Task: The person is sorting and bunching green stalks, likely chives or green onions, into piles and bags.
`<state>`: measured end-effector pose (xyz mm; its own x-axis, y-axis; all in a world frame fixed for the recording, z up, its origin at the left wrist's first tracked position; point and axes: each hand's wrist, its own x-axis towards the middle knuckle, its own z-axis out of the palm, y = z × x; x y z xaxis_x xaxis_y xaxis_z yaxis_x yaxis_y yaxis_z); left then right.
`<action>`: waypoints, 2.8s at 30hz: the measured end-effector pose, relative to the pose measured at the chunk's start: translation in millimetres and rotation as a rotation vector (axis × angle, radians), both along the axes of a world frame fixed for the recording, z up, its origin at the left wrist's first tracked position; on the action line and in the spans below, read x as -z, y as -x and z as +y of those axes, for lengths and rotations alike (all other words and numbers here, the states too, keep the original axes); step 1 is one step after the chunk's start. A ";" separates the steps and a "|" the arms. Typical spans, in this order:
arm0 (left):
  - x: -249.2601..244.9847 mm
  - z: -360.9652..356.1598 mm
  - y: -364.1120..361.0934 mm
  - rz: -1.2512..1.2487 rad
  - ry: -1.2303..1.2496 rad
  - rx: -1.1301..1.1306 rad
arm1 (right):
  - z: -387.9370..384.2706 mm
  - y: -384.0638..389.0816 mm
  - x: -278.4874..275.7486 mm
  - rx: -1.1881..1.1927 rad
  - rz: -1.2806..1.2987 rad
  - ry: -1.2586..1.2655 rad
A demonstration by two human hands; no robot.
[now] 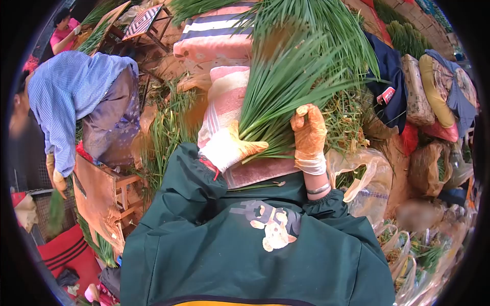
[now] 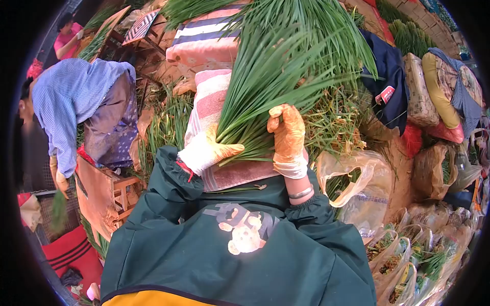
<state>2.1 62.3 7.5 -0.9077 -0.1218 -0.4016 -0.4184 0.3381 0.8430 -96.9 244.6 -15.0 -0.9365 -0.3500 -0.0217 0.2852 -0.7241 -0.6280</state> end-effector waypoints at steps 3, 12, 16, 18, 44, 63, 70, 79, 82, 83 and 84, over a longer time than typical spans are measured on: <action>11.8 10.9 3.8 0.034 -0.324 0.059 | -2.7 -5.6 5.8 0.073 0.027 -0.072; 15.9 28.7 -13.2 -0.524 -1.139 -0.095 | -1.2 -17.0 -0.8 0.042 0.199 -0.294; 27.4 31.7 -15.6 -0.578 -1.270 -0.080 | -0.3 -15.8 3.6 0.051 0.154 -0.257; 30.9 31.3 -14.5 -0.533 -1.340 -0.026 | 0.2 -14.4 3.6 0.035 0.165 -0.262; 27.4 42.3 -33.4 -0.338 -1.055 -0.128 | 47.1 71.4 -30.1 0.453 -0.190 -0.515; 20.1 39.6 -29.0 -0.276 -0.948 -0.080 | -18.5 45.9 -117.5 0.168 0.957 -1.500; 12.2 37.5 -26.0 -0.323 -0.992 -0.114 | -25.7 55.0 -81.6 -0.174 0.630 -1.248; 24.7 36.3 -29.1 -0.385 -1.035 -0.119 | -14.6 52.6 -84.2 -0.382 0.196 -0.763; 22.8 41.1 -29.2 -0.347 -1.079 -0.199 | -11.3 51.3 -84.4 -0.387 0.170 -0.744; 22.8 41.3 -29.7 -0.349 -1.076 -0.198 | -10.7 50.8 -83.9 -0.388 0.173 -0.754; 22.8 41.5 -29.5 -0.358 -1.076 -0.194 | -9.7 50.7 -81.1 -0.387 0.173 -0.753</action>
